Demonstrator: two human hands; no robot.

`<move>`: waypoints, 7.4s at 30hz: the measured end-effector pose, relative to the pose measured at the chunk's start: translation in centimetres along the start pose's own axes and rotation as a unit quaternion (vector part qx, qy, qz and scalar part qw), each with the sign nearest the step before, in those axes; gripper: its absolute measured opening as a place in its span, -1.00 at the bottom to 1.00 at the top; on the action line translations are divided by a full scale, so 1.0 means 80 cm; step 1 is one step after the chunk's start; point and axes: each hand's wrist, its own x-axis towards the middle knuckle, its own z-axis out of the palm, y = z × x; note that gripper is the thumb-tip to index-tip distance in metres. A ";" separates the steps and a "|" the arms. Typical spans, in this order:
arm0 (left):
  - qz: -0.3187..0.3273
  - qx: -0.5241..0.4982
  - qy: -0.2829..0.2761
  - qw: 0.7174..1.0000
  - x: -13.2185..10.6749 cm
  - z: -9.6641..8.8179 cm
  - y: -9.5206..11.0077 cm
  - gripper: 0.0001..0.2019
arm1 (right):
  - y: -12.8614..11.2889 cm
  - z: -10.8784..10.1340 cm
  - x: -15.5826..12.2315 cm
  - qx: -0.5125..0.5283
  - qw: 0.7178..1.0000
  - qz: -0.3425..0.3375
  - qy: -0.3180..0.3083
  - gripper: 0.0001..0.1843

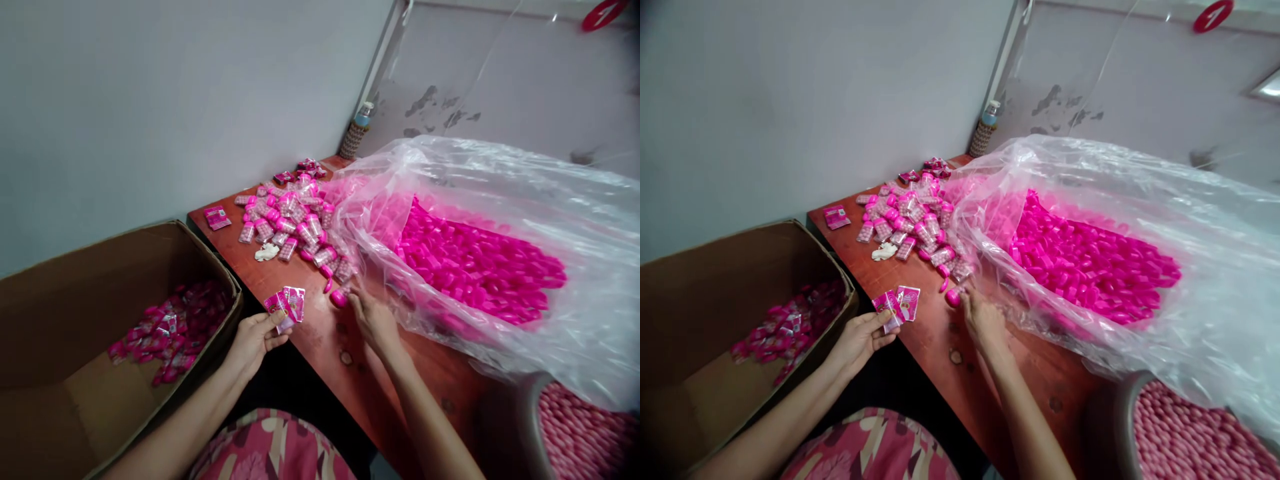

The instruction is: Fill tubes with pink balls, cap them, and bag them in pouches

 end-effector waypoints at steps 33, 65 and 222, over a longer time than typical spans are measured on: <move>-0.055 -0.224 0.019 0.973 -0.003 0.035 -0.005 -0.86 | -0.113 0.007 -0.085 0.563 0.811 0.097 -0.127 -0.66; 0.030 0.025 -0.153 0.988 -0.004 0.038 0.004 -0.79 | -0.117 0.037 -0.086 0.578 0.805 0.093 -0.093 -0.69; 0.372 0.419 -0.264 0.785 0.037 0.081 -0.025 -0.91 | -0.009 -0.056 -0.032 0.514 0.846 0.099 -0.103 -0.69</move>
